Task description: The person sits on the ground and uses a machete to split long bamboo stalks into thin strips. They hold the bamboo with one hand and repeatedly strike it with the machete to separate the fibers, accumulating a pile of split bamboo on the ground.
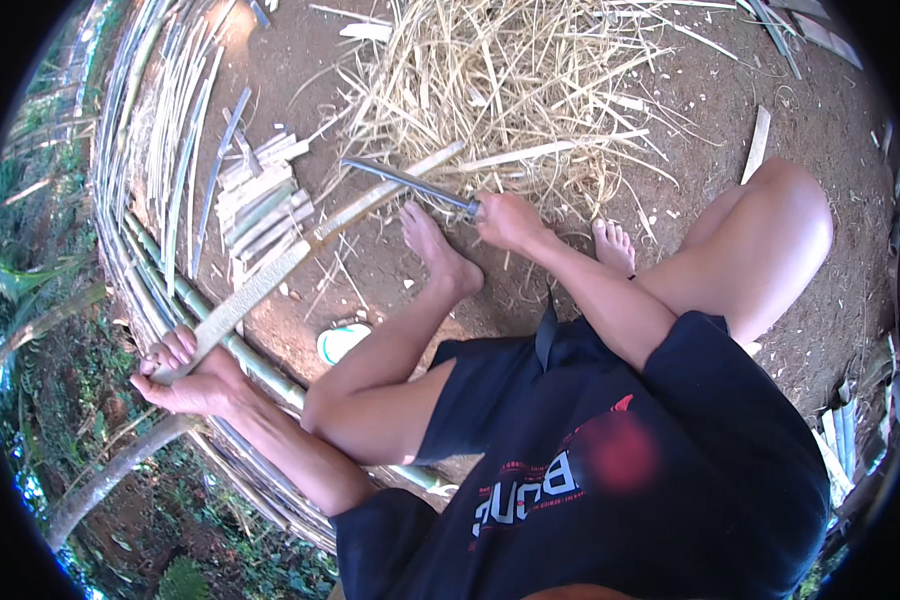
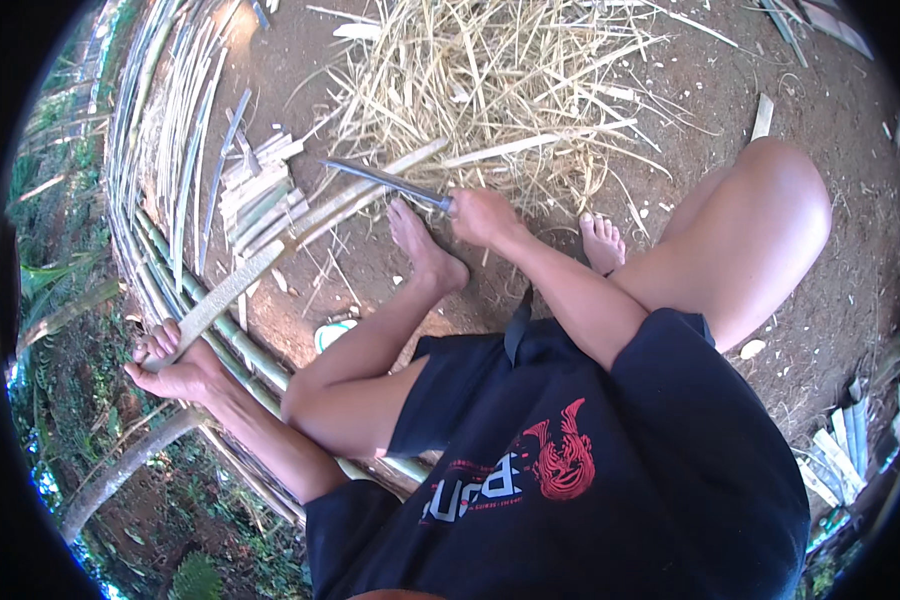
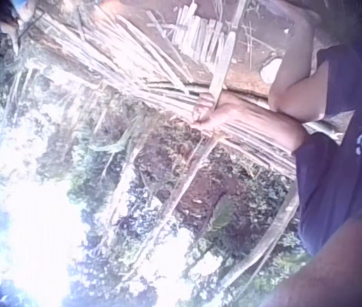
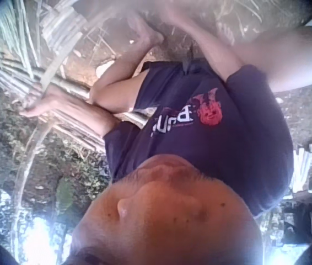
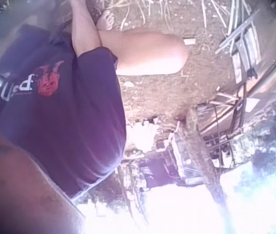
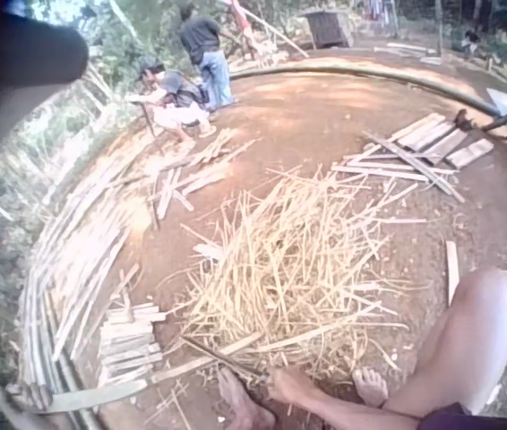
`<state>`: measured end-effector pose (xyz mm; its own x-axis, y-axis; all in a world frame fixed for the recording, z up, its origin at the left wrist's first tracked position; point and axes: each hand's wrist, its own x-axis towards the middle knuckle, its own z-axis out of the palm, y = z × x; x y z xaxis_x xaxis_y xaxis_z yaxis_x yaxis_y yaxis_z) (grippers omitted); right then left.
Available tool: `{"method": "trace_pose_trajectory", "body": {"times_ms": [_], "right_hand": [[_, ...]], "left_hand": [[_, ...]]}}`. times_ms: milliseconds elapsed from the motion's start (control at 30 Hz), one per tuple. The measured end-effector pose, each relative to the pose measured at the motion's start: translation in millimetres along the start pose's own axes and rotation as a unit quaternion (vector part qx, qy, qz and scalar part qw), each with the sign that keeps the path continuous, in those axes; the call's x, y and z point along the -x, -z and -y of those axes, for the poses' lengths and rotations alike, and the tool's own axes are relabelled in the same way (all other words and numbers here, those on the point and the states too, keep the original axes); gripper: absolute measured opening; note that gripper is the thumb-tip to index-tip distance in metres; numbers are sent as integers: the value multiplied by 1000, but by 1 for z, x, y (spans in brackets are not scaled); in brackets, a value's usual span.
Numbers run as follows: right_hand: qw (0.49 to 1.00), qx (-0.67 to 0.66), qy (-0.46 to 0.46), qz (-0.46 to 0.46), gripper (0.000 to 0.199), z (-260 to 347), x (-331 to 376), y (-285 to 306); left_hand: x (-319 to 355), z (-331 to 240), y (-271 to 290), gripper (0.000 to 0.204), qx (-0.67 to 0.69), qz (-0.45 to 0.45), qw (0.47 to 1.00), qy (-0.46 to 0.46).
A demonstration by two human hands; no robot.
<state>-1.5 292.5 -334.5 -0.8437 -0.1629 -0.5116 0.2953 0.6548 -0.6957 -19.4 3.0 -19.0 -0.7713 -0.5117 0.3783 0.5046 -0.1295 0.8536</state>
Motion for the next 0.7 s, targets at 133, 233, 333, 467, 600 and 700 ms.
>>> {"method": "trace_pose_trajectory", "body": {"times_ms": [133, 233, 333, 467, 600, 700], "right_hand": [[992, 9, -109, -64, 21, -106, -24, -12], [974, -100, -195, 53, 23, -52, -14, 21], [990, -68, -114, 42, 20, -16, -1, 6], [993, -93, 28, 59, 26, 49, 33, 31], [961, -120, 249, -28, 29, 85, 60, 18], [946, -122, 290, -74, 28, 68, 45, -2]], "left_hand": [[-13, 8, 6, 40, 7, -62, 998, -3], [-7, 0, 16, 40, -7, -62, 998, -30], [-5, -16, 7, 42, 15, -22, 999, -23], [4, -6, -2, 43, 45, 77, 996, -10], [20, -9, -24, 45, 48, 107, 993, -11], [28, -11, -32, 45, 55, 136, 989, -16]]}}
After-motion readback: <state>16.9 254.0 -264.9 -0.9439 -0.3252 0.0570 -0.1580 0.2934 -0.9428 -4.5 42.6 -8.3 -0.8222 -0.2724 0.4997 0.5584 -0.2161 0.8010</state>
